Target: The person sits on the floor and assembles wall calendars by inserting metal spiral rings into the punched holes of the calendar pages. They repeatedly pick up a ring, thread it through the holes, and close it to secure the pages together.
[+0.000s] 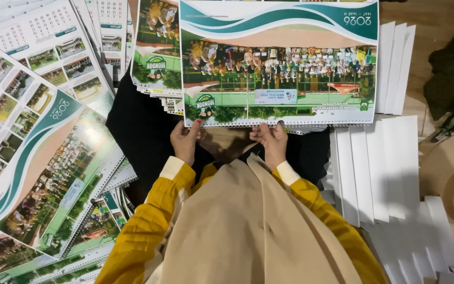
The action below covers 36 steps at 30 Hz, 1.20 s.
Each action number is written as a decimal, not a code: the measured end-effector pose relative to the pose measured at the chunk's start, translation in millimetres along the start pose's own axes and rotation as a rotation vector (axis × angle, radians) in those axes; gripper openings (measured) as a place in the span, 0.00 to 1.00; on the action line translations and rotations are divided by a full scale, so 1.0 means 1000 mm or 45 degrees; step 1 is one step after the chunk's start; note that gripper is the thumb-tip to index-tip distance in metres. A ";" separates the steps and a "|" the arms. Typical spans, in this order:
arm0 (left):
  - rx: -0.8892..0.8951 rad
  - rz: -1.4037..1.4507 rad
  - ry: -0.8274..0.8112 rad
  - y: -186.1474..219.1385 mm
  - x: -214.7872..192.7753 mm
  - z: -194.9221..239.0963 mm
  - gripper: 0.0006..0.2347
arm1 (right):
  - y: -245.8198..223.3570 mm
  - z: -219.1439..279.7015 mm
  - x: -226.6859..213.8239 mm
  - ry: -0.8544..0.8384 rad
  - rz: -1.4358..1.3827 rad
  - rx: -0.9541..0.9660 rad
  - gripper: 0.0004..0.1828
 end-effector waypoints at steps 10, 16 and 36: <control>-0.275 0.185 -0.012 0.002 0.020 0.023 0.08 | -0.008 0.007 -0.004 0.040 -0.170 -0.060 0.12; -0.364 0.182 -0.027 -0.014 0.021 0.021 0.13 | -0.016 0.009 0.004 0.080 -0.188 0.054 0.10; -0.789 0.204 -0.520 -0.012 0.103 0.073 0.34 | -0.062 -0.032 -0.179 0.368 -0.122 -0.153 0.10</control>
Point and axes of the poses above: each hand's wrist, its own z-axis away from the middle knuckle, its own x-axis out of the palm, y = z × x, the point moved 7 cm from there along -z, towards the middle knuckle, and after that the axes turned 6 degrees about y, right-handed, at the moved point
